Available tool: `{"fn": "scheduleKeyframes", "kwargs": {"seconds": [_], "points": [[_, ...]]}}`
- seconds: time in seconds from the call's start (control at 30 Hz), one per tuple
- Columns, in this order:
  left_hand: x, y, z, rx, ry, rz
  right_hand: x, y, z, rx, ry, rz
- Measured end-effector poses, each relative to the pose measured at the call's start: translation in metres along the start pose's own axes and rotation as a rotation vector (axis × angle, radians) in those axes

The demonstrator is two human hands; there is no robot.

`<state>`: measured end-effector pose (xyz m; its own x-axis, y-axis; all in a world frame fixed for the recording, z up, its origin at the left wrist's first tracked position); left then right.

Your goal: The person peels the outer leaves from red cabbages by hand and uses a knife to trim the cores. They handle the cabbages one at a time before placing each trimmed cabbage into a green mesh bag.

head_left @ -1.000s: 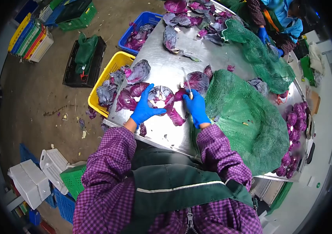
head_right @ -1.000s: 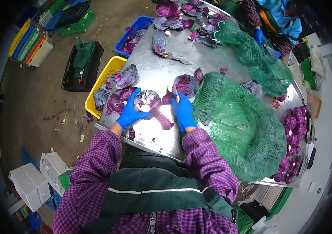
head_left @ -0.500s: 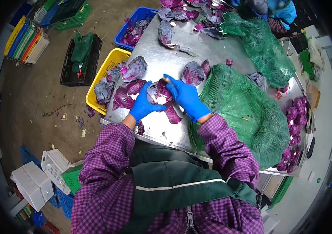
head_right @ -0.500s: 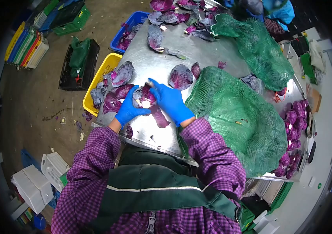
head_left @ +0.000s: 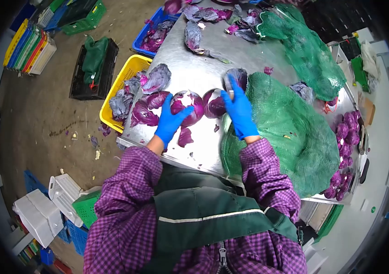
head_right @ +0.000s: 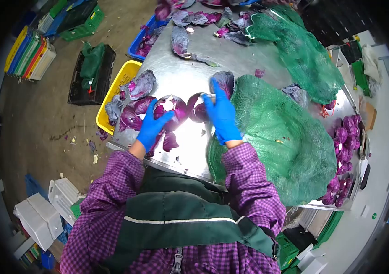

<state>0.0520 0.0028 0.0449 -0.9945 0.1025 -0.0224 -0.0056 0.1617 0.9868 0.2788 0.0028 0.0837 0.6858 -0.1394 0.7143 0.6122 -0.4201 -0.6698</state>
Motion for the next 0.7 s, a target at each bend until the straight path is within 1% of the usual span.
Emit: {"fn": "scheduleKeyframes", "kwargs": {"seconds": [0.07, 0.13, 0.17, 0.2, 0.27, 0.3, 0.43, 0.53, 0.6, 0.63, 0.67, 0.7], "points": [[-0.007, -0.019, 0.007, -0.169, -0.049, 0.174, -0.029, 0.004, 0.005, 0.188, -0.197, 0.089], [-0.001, -0.018, 0.011, -0.198, -0.088, 0.234, -0.040, 0.004, -0.003, 0.237, -0.410, 0.124], [0.003, -0.018, 0.014, -0.222, -0.117, 0.291, -0.041, 0.007, -0.007, 0.207, -0.480, 0.121], [0.005, -0.018, 0.017, -0.222, -0.116, 0.294, -0.039, 0.005, -0.012, 0.208, -0.481, 0.123], [0.009, -0.022, 0.016, -0.191, -0.128, 0.147, -0.035, 0.002, -0.024, 0.275, -0.439, 0.151], [0.009, -0.024, 0.014, -0.175, -0.135, 0.073, -0.035, -0.001, -0.026, 0.302, -0.423, 0.085], [0.006, -0.027, 0.012, -0.207, -0.137, 0.086, -0.033, -0.011, -0.032, 0.289, -0.373, -0.025], [0.008, -0.024, 0.013, -0.159, -0.147, 0.046, -0.041, -0.015, -0.030, 0.274, -0.330, -0.066], [0.008, -0.022, 0.012, -0.219, -0.143, 0.176, -0.047, -0.012, -0.025, 0.264, -0.230, -0.151], [0.009, -0.024, 0.009, -0.218, -0.148, 0.175, -0.050, -0.012, -0.018, 0.053, -0.215, 0.051], [0.011, -0.026, 0.006, -0.285, -0.188, 0.194, -0.053, -0.012, -0.006, -0.156, -0.194, 0.253], [0.014, -0.025, 0.003, -0.356, -0.227, 0.217, -0.072, 0.016, 0.014, -0.125, -0.144, 0.388]]}}
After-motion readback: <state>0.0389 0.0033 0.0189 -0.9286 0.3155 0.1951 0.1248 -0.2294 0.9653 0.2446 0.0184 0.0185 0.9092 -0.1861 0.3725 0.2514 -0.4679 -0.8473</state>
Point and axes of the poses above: each hand's wrist, its own z-axis towards the middle knuckle, its own x-axis out of the back of the hand, y = z × x, the point moved 1 cm from there along z, towards the middle knuckle, and after that the axes turned 12 degrees about -x, right-handed, at the moved point
